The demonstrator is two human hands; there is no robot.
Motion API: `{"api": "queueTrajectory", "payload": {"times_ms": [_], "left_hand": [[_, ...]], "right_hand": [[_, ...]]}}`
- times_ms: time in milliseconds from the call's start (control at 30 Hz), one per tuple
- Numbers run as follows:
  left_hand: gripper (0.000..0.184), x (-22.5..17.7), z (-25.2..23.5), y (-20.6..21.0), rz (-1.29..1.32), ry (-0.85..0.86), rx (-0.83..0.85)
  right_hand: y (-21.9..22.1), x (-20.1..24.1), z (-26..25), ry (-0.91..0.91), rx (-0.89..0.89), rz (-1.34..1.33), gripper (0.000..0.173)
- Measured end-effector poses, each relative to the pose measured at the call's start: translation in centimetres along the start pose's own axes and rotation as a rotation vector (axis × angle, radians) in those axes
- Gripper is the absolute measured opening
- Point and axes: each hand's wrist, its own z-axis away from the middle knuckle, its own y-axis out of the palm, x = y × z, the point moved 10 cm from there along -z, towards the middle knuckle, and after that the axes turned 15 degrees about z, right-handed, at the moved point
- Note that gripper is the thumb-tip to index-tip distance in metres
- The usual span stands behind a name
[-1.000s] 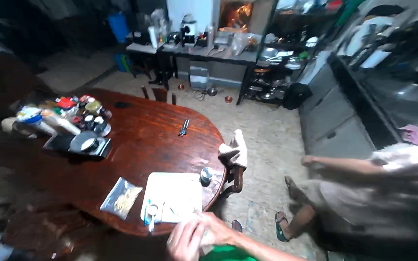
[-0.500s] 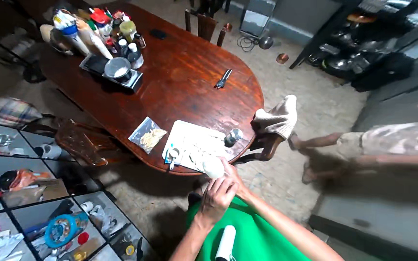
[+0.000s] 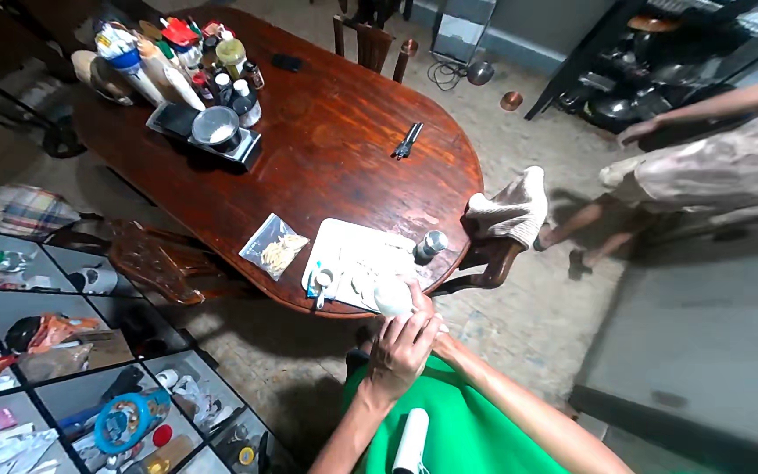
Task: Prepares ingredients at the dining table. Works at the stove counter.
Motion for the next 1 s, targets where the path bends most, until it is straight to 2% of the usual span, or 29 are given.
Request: {"api": "queueTrajectory", "payload": {"times_ms": [67, 100, 200, 300, 367, 433, 533, 600, 767, 1000], "left_hand": [[0.025, -0.2, -0.1, -0.7, 0.033, 0.006, -0.026], [0.028, -0.2, -0.1, -1.1, 0.048, 0.011, -0.046], [0.039, 0.2, 1.1, -2.7, 0.094, 0.03, -0.151], [0.038, 3.0, 3.1, -4.8, 0.088, -0.05, -0.237], [0.031, 7.3, 4.7, -6.2, 0.012, -0.241, -0.285], [0.033, 14.1, 6.6, -7.1, -0.085, -0.553, -0.277], [0.047, 23.9, 11.3, -7.1, -0.184, -1.015, -0.158], [0.055, 27.7, 13.7, -6.2, -0.17, -1.202, -0.061], [0.05, 31.6, 15.6, -3.5, 0.055, -1.391, 0.012], [0.042, 35.1, 18.3, 0.6, 0.302, -1.424, 0.002]], "right_hand": [[0.0, 0.1, 0.2, 0.012, -0.004, -0.015, 0.04], [0.1, -0.4, 0.1, -0.049, -0.023, -0.032, 0.041], [0.6, -1.5, 0.1, -0.31, -0.088, 0.046, 0.055], [1.6, -3.9, -0.3, -0.345, -0.045, 0.147, 0.076], [2.6, -6.6, -0.6, -0.386, -0.064, 0.182, 0.087], [2.7, -7.2, -0.8, -0.385, -0.066, 0.206, 0.09], [2.7, -6.5, -0.8, -0.356, -0.039, 0.236, 0.087], [3.0, -6.7, -1.0, -0.344, -0.014, 0.263, 0.087], [4.2, -8.1, -1.9, -0.24, 0.084, 0.304, 0.088], [5.8, -8.9, -3.2, -0.219, 0.178, 0.347, 0.088]]}}
